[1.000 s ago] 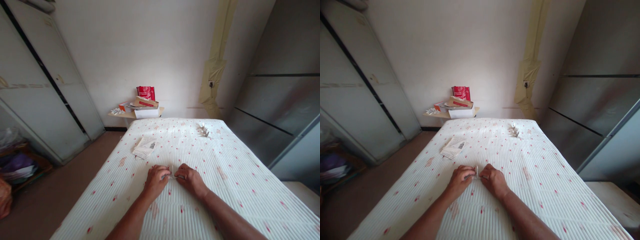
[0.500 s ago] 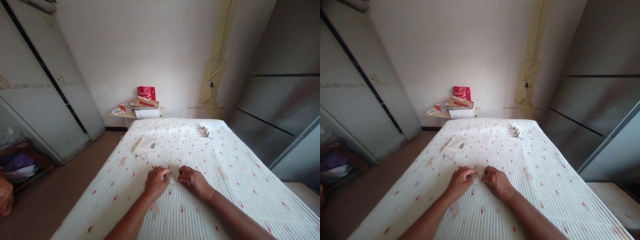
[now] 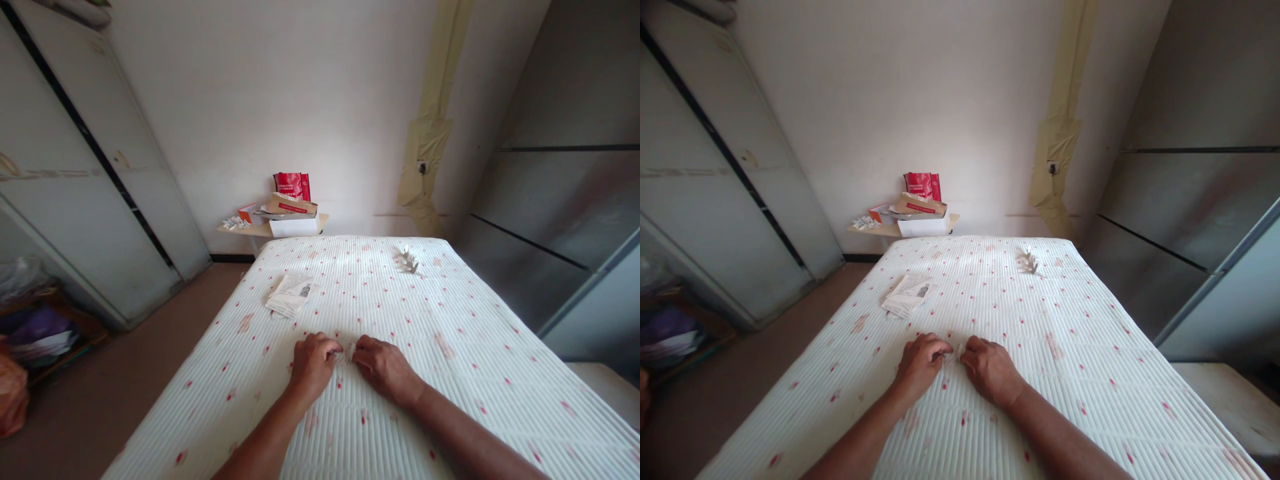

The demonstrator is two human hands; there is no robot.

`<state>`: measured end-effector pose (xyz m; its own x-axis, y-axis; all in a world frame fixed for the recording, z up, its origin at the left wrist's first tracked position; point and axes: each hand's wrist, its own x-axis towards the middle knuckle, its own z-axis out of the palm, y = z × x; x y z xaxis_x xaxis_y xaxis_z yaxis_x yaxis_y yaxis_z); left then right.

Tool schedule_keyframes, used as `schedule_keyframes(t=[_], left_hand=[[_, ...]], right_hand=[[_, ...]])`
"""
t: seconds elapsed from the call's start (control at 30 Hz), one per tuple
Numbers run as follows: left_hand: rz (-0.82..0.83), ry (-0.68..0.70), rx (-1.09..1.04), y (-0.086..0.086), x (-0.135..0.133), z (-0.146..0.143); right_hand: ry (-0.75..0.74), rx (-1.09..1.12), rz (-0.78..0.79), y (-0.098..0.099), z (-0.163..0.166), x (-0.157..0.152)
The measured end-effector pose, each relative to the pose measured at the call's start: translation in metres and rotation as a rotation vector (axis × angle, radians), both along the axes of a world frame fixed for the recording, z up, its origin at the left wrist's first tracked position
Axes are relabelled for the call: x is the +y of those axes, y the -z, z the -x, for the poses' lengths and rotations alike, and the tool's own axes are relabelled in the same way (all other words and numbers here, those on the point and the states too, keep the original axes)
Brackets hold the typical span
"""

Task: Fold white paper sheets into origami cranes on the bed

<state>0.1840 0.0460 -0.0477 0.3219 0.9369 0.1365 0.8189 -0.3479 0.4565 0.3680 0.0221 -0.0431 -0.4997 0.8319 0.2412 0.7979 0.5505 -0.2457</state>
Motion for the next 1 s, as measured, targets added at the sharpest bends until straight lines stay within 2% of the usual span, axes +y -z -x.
schedule_keyframes(t=[0.1, 0.27, 0.47, 0.6, 0.7, 0.83, 1.0], left_hand=[[-0.025, -0.014, -0.019, 0.001, -0.001, -0.003], [-0.076, -0.014, -0.164, 0.000, -0.007, -0.007], [-0.119, -0.021, -0.202, -0.005, -0.010, -0.009], [-0.152, 0.014, -0.271, -0.005, -0.011, -0.006], [-0.132, 0.043, -0.290, -0.003, -0.010, -0.005], [-0.095, 0.011, -0.286, -0.002, -0.005, -0.009], [-0.092, -0.005, -0.258, -0.004, 0.001, -0.014]], right_hand=[[0.015, 0.060, 0.011, -0.002, 0.000, -0.002], [0.037, 0.245, 0.097, -0.005, -0.001, -0.003], [0.085, 0.374, 0.139, -0.003, 0.000, 0.000], [0.068, 0.461, 0.159, -0.003, 0.002, 0.001], [0.060, 0.477, 0.182, -0.002, 0.003, 0.003], [0.060, 0.489, 0.189, -0.001, 0.004, 0.006], [0.089, 0.610, 0.240, 0.000, 0.004, 0.007]])
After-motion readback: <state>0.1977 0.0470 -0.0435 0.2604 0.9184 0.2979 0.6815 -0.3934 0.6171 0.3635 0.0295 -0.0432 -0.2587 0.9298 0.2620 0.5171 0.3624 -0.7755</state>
